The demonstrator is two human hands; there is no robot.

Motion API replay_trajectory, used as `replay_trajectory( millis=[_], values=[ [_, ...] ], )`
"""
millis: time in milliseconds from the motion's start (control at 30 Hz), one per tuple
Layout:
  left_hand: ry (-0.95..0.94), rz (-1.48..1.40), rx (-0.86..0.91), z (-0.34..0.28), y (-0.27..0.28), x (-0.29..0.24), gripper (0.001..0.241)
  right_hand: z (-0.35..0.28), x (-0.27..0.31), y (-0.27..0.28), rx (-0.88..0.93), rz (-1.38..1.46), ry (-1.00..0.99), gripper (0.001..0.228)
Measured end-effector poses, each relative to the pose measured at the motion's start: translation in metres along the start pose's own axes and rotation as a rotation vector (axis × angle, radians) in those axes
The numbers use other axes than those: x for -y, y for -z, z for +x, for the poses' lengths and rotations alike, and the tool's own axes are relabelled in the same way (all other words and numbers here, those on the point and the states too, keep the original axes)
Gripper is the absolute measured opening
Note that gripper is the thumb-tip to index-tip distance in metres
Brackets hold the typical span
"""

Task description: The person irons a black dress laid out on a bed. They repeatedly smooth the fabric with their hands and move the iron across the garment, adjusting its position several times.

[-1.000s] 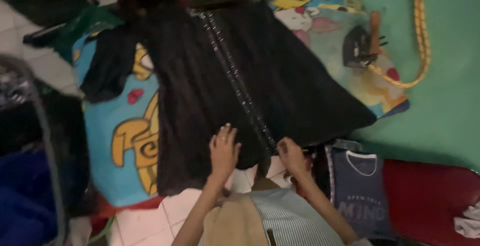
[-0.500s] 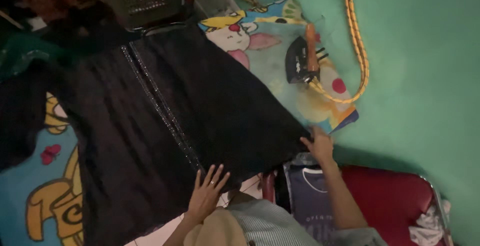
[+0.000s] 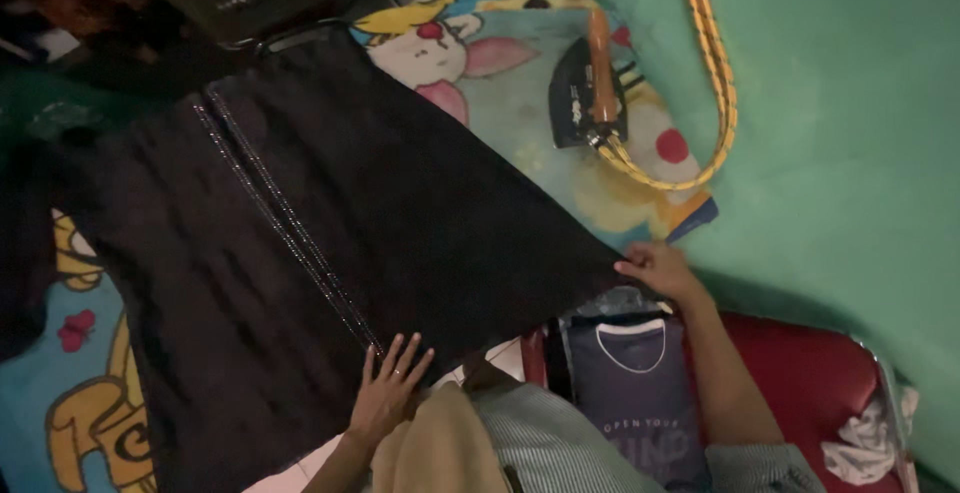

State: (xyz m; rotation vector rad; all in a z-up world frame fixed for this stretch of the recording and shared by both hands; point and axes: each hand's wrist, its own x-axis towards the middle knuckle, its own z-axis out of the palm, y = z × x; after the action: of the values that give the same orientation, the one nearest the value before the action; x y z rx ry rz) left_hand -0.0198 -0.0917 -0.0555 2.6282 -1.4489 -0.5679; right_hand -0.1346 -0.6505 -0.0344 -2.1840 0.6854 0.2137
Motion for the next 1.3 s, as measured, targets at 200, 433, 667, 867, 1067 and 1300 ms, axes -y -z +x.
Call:
replay_trajectory(
  millis=[200, 433, 667, 867, 1067, 1300],
  values=[
    [-0.012, -0.079, -0.267, 0.007, 0.031, -0.007, 0.070, 0.004, -0.020, 0.021, 0.101, -0.030, 0.063, 0.021],
    [-0.009, -0.070, -0.455, 0.163, 0.101, 0.023, 0.043, -0.030, -0.049, -0.027, -0.265, -0.115, 0.219, 0.031],
    [-0.146, 0.058, -0.614, 0.328, 0.159, 0.057, 0.028, -0.059, -0.047, -0.081, -0.589, 0.136, 0.082, 0.024],
    [-0.129, 0.328, -0.328, 0.379, 0.165, 0.083, 0.027, -0.068, -0.052, -0.039, -0.479, 0.076, -0.028, 0.019],
    [-0.208, 0.287, -0.345, 0.378, 0.189, 0.113, 0.036, -0.071, -0.041, -0.024, -0.410, 0.075, -0.046, 0.019],
    [-0.188, 0.127, -0.331, 0.383, 0.192, 0.124, 0.029, -0.075, -0.019, -0.019, -0.514, -0.057, -0.051, 0.018]
  ],
)
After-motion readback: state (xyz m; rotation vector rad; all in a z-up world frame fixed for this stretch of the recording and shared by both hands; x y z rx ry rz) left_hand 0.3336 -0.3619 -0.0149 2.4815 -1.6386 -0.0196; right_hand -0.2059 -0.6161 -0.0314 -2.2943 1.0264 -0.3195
